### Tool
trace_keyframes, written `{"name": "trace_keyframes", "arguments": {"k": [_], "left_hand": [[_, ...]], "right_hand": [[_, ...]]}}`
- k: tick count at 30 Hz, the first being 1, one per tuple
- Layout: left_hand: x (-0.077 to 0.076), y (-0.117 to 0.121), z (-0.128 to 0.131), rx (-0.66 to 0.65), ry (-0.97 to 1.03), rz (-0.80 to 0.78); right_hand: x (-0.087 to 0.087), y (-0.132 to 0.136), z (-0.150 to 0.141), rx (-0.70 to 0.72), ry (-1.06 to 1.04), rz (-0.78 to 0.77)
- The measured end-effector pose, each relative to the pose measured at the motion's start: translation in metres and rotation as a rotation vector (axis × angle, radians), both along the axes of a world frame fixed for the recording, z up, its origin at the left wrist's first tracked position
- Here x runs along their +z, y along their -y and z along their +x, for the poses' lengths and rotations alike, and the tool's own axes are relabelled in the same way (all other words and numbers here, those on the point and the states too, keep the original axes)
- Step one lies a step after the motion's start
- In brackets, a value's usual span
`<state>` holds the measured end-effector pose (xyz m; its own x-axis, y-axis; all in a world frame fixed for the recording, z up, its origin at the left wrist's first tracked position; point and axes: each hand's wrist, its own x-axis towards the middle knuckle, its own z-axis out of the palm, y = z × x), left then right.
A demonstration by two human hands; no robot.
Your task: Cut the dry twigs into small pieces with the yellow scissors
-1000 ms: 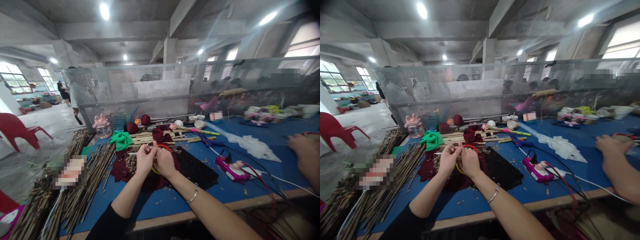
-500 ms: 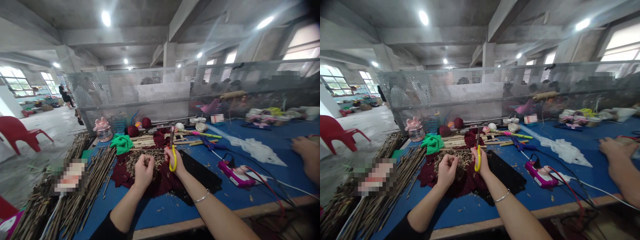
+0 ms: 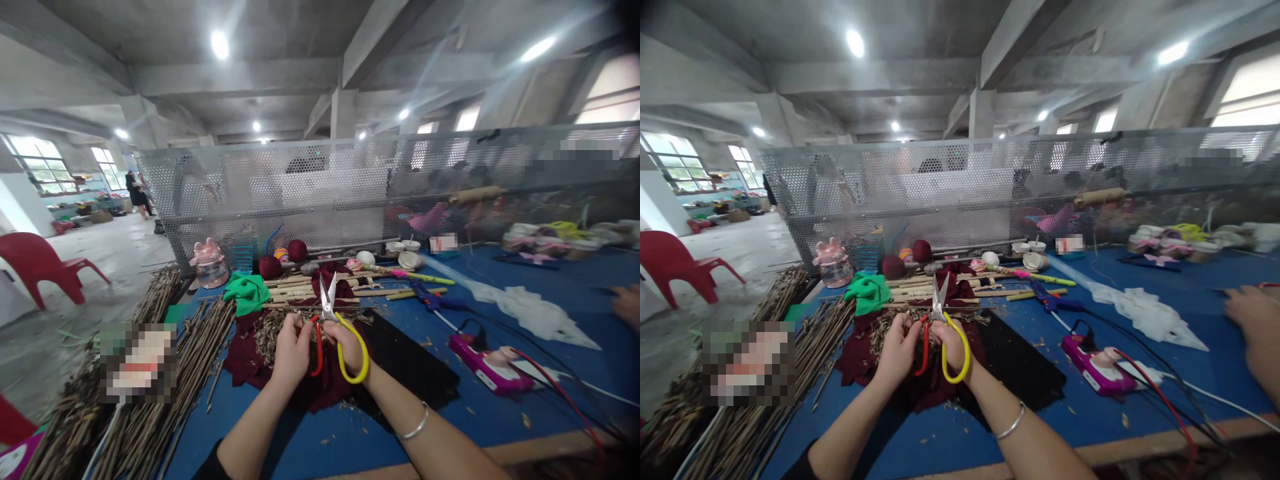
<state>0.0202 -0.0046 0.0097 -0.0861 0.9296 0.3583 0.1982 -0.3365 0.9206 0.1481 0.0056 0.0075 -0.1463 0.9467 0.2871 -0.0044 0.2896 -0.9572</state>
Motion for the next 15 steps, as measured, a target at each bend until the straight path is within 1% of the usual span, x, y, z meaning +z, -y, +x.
{"name": "trace_keyframes", "arguments": {"k": [3,8,10,11,12,14,15], "left_hand": [[0.003,0.001,0.001,0.005,0.061,-0.028],[0.005,0.003,0.003,0.000,0.105,-0.032],[0.005,0.002,0.001,0.022,0.108,-0.026],[0.004,0.002,0.000,0.041,0.106,-0.024],[0.003,0.001,-0.002,0.060,0.102,-0.021],[0.002,-0.001,-0.006,0.085,0.092,-0.013],[0.002,-0.003,-0.008,0.080,0.088,-0.009]], "right_hand": [[0.002,0.001,0.000,-0.011,-0.088,-0.052],[0.014,0.004,0.000,-0.034,-0.060,0.000],[0.014,0.002,0.001,-0.012,-0.086,-0.055],[0.013,0.000,0.002,0.033,-0.111,-0.125],[0.011,-0.001,0.002,0.109,-0.135,-0.214],[0.007,-0.003,0.003,0.328,-0.173,-0.378],[0.006,-0.003,0.003,0.441,-0.202,-0.419]]}}
